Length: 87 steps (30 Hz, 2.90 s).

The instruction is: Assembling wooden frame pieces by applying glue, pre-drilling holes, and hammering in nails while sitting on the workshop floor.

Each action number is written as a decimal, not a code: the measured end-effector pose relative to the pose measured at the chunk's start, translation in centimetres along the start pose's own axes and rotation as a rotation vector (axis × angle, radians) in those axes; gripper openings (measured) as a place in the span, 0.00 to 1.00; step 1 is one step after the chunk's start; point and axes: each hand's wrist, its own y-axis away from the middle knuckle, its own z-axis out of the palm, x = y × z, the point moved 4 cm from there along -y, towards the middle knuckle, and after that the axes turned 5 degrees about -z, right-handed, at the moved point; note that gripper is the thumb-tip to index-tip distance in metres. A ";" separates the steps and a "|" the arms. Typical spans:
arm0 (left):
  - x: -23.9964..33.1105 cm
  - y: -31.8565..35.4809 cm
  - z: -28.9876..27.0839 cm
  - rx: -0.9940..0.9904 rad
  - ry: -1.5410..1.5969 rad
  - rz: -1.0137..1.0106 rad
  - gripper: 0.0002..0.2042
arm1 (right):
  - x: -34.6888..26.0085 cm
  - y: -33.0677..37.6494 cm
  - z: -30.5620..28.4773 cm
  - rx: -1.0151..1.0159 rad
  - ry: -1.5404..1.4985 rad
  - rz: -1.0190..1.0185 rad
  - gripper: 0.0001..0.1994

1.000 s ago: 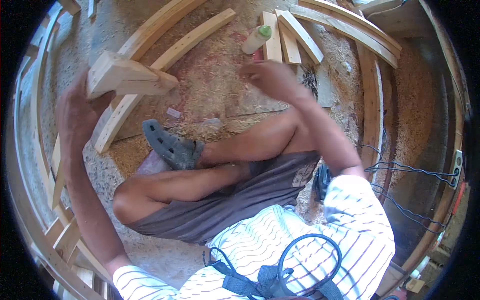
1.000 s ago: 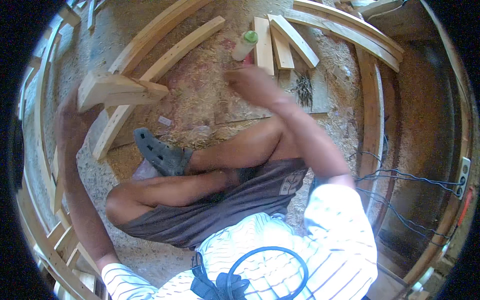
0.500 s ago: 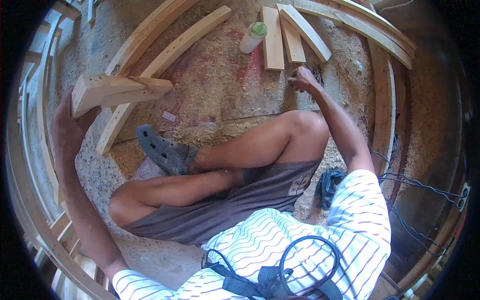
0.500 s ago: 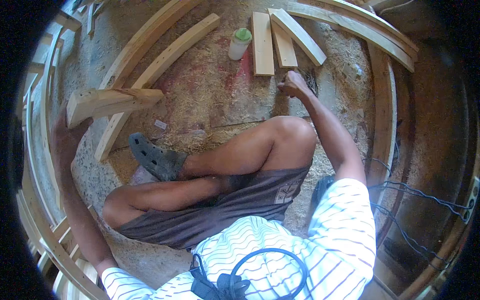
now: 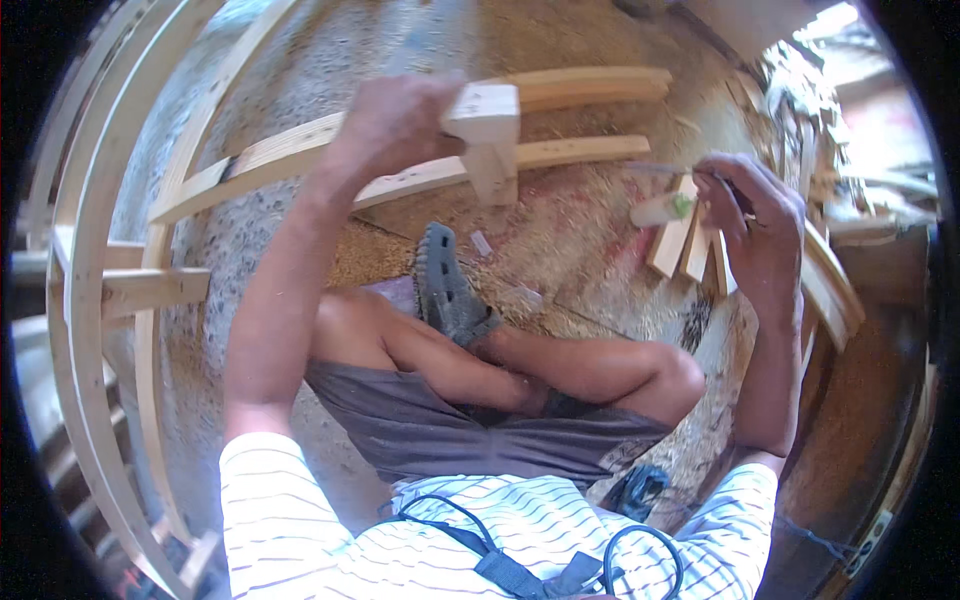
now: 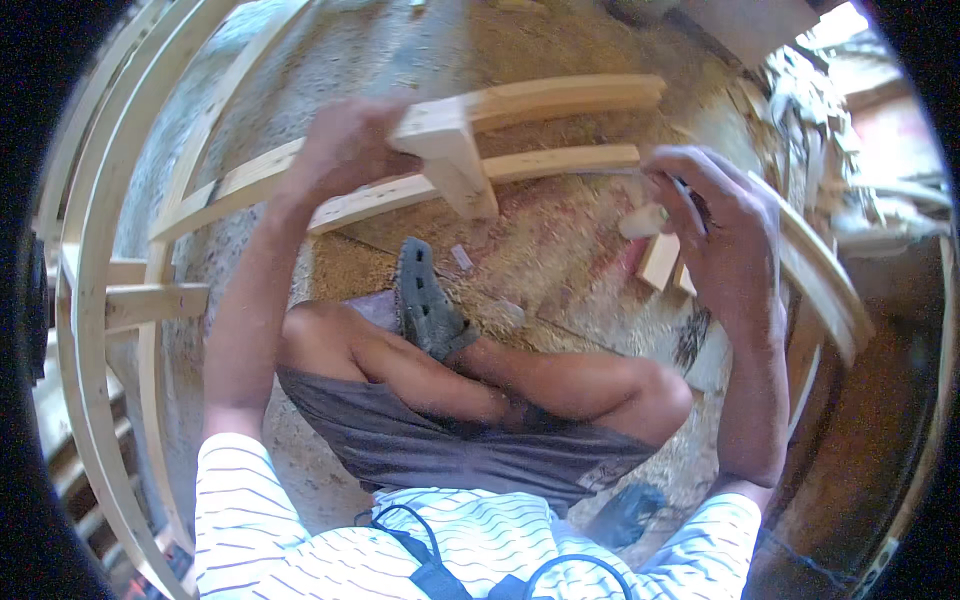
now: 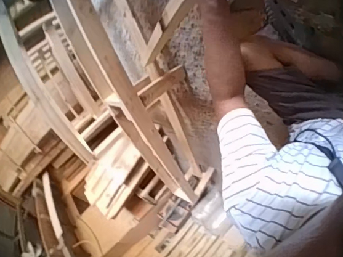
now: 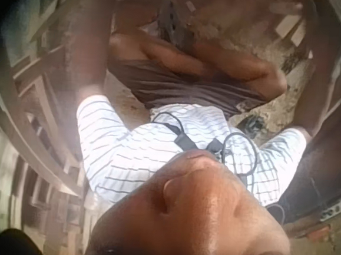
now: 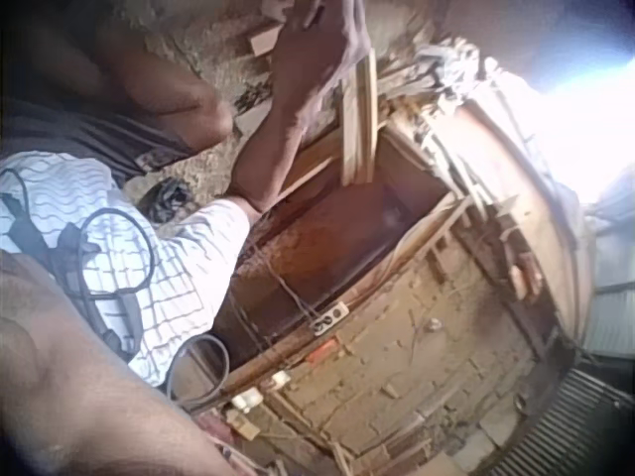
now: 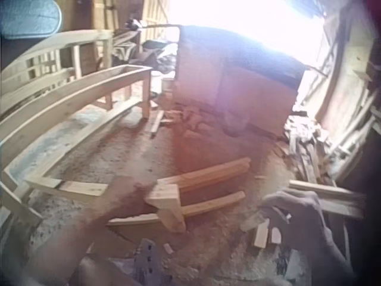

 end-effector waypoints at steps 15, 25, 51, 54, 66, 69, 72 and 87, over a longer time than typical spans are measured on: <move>-0.1 0.1 -0.2 -0.033 0.048 -0.006 0.21 | -12.1 -12.7 7.2 -0.299 0.405 -0.706 0.05; -0.3 -0.2 0.1 -0.040 0.050 0.006 0.21 | -10.6 -15.3 10.1 -0.351 0.206 -0.903 0.08; -2.6 -1.2 2.7 0.015 0.437 0.017 0.29 | 6.4 17.4 -18.3 -0.056 0.644 0.347 0.14; -3.6 -2.0 3.5 0.048 0.223 0.054 0.34 | 5.5 28.1 -23.5 -0.108 0.719 0.659 0.18; 2.3 -0.2 -0.3 -0.088 0.008 0.030 0.27 | 2.2 53.1 -19.5 0.100 0.597 1.135 0.17; 3.7 0.2 -0.7 -0.080 0.031 0.043 0.28 | 5.9 54.9 -10.2 0.043 0.354 1.210 0.17; 3.3 -0.4 -0.4 -0.061 0.017 0.088 0.28 | 8.9 53.5 1.2 -0.054 0.121 1.102 0.17; -0.9 -0.2 0.8 0.021 0.092 0.258 0.24 | 12.7 50.6 10.1 0.327 -0.748 1.157 0.21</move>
